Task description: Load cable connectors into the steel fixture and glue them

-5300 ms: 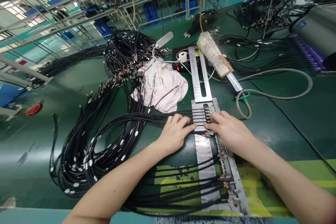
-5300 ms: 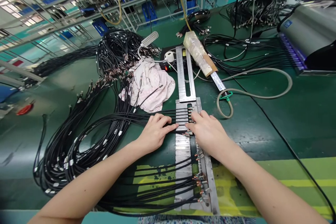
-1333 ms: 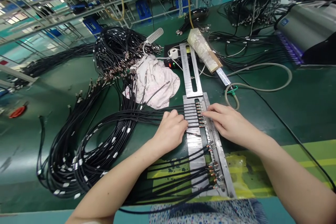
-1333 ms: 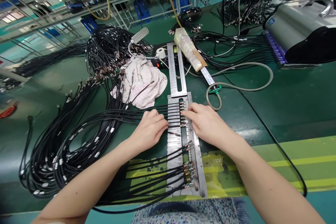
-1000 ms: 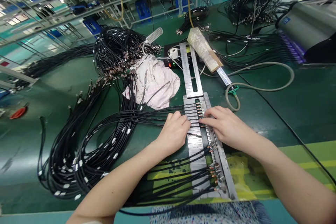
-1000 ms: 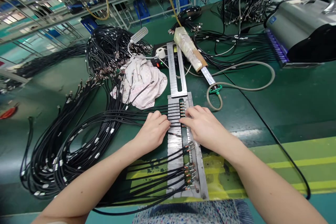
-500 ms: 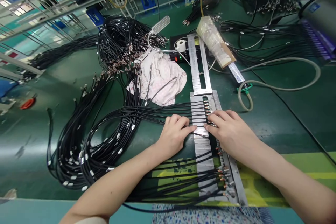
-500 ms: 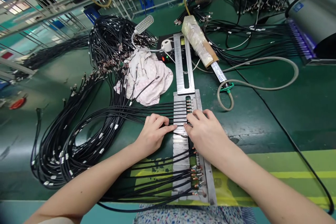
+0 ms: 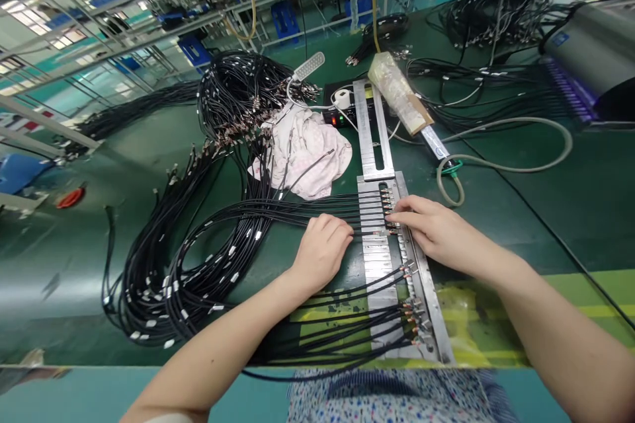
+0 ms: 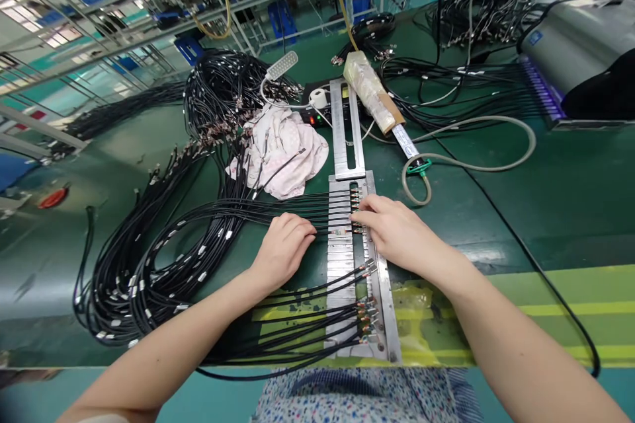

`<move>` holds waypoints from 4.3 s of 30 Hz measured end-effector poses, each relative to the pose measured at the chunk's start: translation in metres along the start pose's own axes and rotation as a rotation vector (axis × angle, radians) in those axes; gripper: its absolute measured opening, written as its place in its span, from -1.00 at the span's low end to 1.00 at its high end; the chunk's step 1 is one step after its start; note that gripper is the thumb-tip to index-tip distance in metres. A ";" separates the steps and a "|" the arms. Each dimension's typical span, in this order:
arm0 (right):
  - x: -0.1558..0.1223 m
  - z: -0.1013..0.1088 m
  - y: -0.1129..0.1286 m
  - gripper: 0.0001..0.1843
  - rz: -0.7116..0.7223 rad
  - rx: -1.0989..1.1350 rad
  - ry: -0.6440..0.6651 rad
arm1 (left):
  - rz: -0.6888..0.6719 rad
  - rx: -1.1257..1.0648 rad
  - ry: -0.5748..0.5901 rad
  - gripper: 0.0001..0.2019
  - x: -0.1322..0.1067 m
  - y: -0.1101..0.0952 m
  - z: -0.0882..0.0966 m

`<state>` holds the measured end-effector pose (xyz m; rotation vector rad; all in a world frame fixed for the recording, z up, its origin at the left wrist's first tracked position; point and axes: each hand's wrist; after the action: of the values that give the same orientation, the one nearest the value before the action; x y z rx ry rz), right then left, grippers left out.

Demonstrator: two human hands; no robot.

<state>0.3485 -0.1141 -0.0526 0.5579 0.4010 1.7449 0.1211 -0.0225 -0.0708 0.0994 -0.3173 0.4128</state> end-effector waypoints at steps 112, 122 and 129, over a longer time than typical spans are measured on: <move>-0.027 -0.012 0.006 -0.51 0.071 0.126 -0.055 | -0.062 -0.034 0.624 -0.80 0.042 -0.004 0.035; -0.027 -0.015 0.005 -0.55 0.099 0.044 -0.031 | 0.005 -0.161 0.528 -0.82 0.032 -0.002 0.029; -0.026 -0.016 0.010 -0.63 0.116 -0.087 0.008 | -0.035 -0.245 0.410 -0.80 0.022 0.002 0.017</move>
<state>0.3363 -0.1415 -0.0650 0.5199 0.3016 1.8675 0.1343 -0.0152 -0.0476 -0.2172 0.0395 0.3476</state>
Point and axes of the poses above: each hand's wrist, its own x-axis towards the middle knuckle, its own z-axis out of the back of the hand, y = z × x, and after that the axes turned 10 degrees about x, right-handed
